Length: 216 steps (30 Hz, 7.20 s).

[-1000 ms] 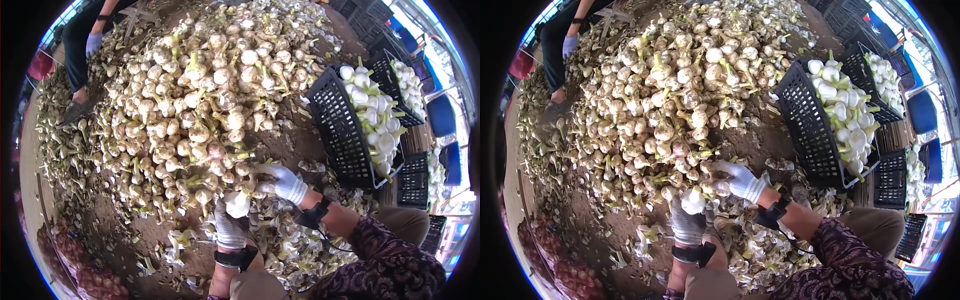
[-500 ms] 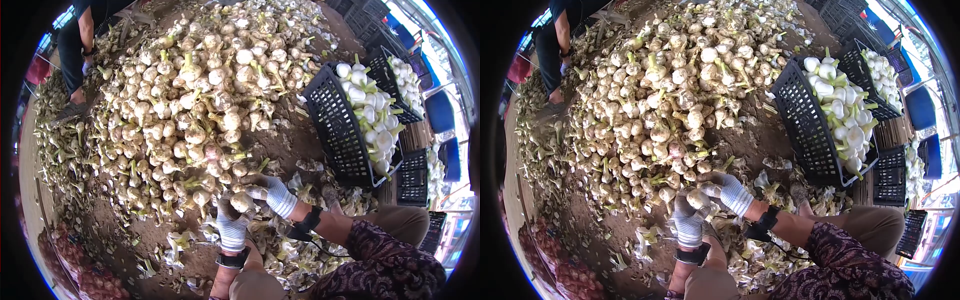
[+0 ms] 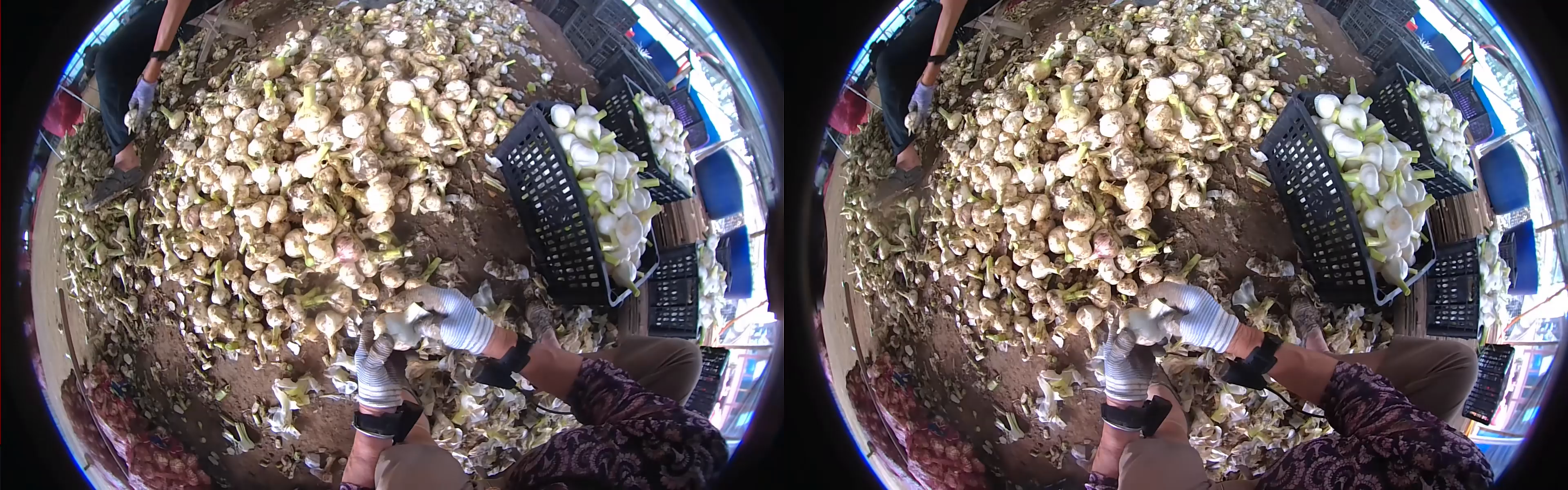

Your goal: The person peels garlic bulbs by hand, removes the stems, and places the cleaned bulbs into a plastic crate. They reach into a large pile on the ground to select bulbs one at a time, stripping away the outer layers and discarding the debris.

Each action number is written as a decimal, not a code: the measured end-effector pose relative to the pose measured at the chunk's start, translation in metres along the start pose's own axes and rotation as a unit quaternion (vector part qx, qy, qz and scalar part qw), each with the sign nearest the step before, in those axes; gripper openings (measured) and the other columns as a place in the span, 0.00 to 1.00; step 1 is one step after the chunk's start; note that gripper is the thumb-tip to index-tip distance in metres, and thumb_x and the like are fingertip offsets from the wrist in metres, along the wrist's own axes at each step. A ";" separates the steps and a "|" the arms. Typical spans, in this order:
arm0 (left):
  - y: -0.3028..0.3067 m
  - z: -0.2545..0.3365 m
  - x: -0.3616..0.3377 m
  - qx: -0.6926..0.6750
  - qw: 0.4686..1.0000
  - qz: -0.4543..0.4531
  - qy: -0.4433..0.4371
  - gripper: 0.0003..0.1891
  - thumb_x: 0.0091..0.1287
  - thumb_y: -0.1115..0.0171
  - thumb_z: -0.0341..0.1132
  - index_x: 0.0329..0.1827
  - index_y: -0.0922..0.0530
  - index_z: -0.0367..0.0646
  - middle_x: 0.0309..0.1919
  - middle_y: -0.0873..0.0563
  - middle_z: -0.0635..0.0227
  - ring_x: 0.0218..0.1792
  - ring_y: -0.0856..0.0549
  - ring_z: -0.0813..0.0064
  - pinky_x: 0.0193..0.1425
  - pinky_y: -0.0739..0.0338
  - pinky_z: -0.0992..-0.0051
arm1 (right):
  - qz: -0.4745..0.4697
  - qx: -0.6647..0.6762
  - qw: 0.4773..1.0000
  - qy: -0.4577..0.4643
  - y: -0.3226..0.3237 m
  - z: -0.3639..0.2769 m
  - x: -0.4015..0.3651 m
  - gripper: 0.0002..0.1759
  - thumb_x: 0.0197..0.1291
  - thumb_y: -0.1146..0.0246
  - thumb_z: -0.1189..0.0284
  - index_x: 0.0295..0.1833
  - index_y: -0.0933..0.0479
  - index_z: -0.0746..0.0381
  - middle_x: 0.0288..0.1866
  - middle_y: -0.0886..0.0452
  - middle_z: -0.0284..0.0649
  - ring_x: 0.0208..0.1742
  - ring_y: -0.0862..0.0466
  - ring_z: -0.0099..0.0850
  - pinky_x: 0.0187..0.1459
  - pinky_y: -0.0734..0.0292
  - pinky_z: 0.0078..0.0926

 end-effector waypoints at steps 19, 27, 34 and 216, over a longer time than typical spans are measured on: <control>-0.002 0.000 -0.009 0.180 0.974 0.029 0.132 0.18 0.64 0.45 0.42 0.47 0.23 0.35 0.26 0.18 0.65 0.21 0.20 0.75 0.22 0.26 0.79 | -0.044 -0.370 0.907 0.197 -0.011 -0.043 0.008 0.13 0.39 0.32 0.76 0.35 0.22 0.57 0.32 0.20 0.36 0.34 0.20 0.41 0.34 0.23 0.37; -0.005 -0.011 -0.010 0.131 0.969 0.009 0.210 0.22 0.61 0.48 0.52 0.41 0.22 0.39 0.21 0.19 0.64 0.16 0.22 0.71 0.17 0.31 0.77 | -0.139 -0.394 0.882 0.219 -0.017 -0.026 0.022 0.20 0.36 0.30 0.75 0.41 0.22 0.57 0.38 0.21 0.36 0.40 0.20 0.42 0.37 0.22 0.38; -0.011 -0.013 0.002 0.166 0.982 0.018 0.091 0.27 0.62 0.45 0.57 0.48 0.25 0.40 0.28 0.18 0.64 0.25 0.19 0.70 0.27 0.23 0.71 | -0.059 -0.237 0.961 0.129 -0.005 -0.035 -0.001 0.20 0.49 0.30 0.74 0.51 0.22 0.60 0.41 0.18 0.35 0.40 0.20 0.19 0.37 0.22 0.17; 0.012 -0.002 0.002 0.569 0.818 -0.075 -0.034 0.08 0.61 0.38 0.27 0.42 0.18 0.37 0.31 0.16 0.64 0.30 0.18 0.77 0.38 0.22 0.76 | 0.243 -0.058 0.957 -0.146 0.049 0.027 -0.032 0.08 0.52 0.30 0.73 0.37 0.19 0.64 0.29 0.17 0.35 0.29 0.19 0.25 0.31 0.23 0.23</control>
Point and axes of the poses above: each hand's wrist, its own x-axis towards the middle knuckle, its own y-axis out of the back of the hand, z = x × y, the point moved 7 cm from there along x, towards the middle knuckle
